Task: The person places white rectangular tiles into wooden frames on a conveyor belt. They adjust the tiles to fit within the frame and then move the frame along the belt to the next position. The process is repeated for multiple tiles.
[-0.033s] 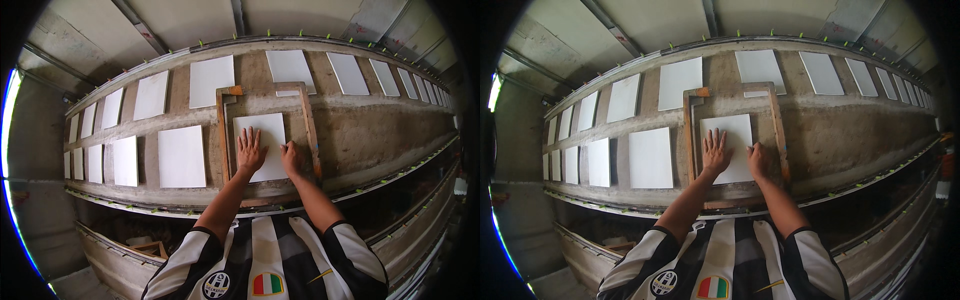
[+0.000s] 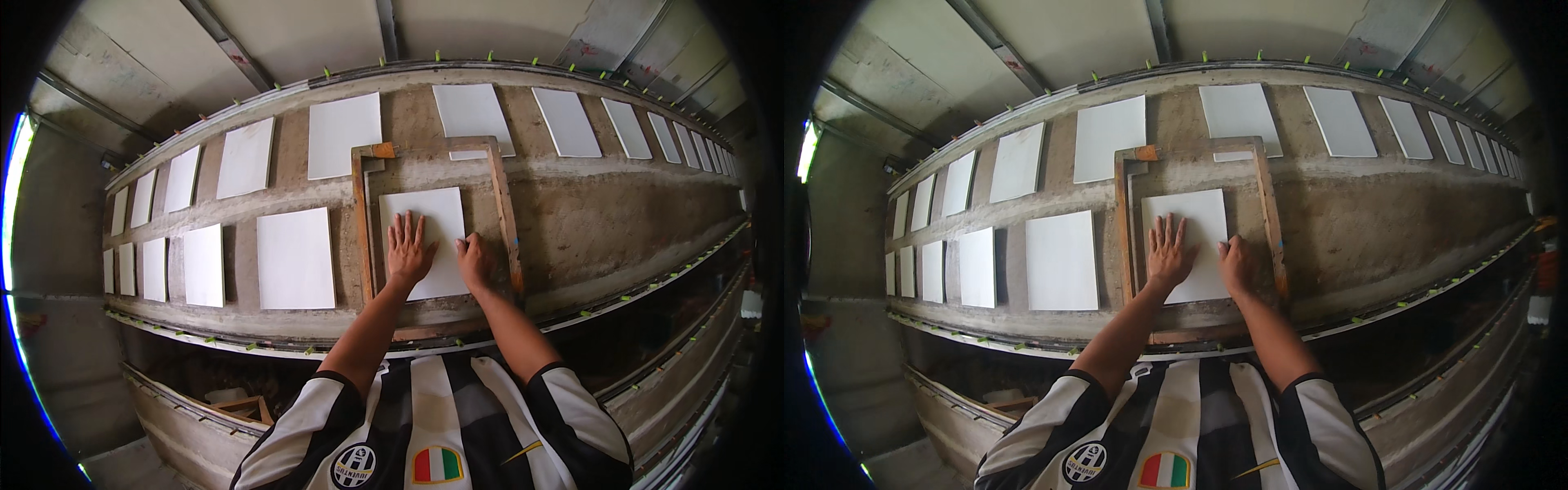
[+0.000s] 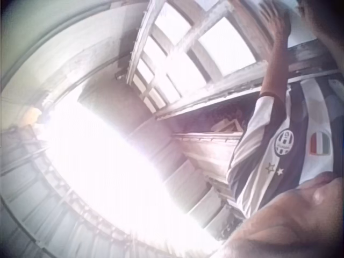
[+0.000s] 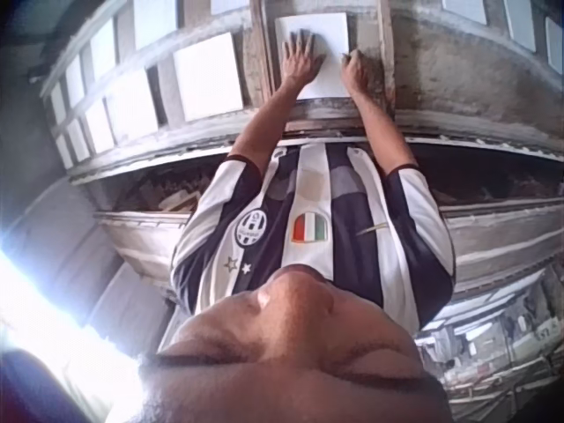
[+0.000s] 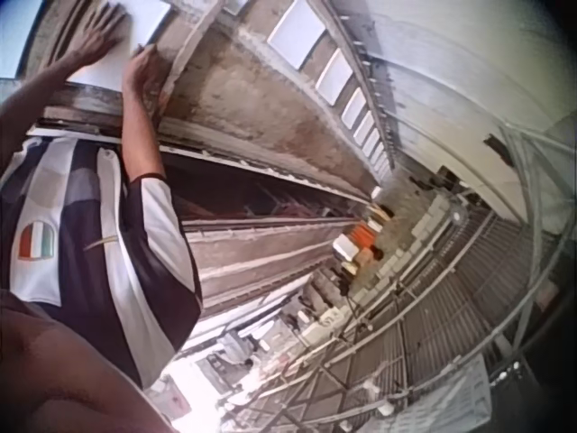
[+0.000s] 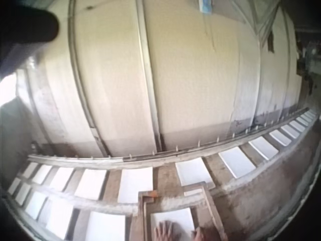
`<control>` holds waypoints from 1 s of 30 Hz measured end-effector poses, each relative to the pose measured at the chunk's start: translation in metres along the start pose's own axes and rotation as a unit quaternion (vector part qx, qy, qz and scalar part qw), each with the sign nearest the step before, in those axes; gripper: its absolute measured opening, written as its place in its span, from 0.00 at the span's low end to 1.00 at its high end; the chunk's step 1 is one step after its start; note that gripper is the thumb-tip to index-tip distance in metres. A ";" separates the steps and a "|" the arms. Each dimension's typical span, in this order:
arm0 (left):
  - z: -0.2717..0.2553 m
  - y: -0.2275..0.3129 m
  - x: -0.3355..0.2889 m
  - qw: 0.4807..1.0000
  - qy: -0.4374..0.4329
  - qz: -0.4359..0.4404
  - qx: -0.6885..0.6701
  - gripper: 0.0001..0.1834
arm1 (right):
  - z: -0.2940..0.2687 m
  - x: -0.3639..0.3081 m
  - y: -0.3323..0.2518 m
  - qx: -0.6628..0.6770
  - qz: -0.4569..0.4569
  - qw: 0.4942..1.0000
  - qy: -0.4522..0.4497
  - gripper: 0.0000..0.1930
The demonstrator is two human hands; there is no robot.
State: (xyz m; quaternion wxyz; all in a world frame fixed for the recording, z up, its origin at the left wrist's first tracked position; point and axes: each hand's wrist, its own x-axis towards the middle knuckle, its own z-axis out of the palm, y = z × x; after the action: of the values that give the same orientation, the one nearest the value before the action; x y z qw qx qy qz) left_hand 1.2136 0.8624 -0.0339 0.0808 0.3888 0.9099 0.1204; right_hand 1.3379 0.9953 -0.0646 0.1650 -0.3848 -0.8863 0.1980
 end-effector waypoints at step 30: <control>-0.003 0.007 0.001 0.998 -0.056 -0.025 0.017 0.41 | 0.029 0.084 -0.034 -0.045 -0.125 0.980 -0.150 0.43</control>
State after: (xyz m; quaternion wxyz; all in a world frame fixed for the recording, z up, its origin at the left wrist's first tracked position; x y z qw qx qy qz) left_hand 1.2171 0.8673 -0.0293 0.1281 0.3736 0.9152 0.0807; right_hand 1.2495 1.0299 -0.0617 0.0358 -0.2439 -0.9500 0.1915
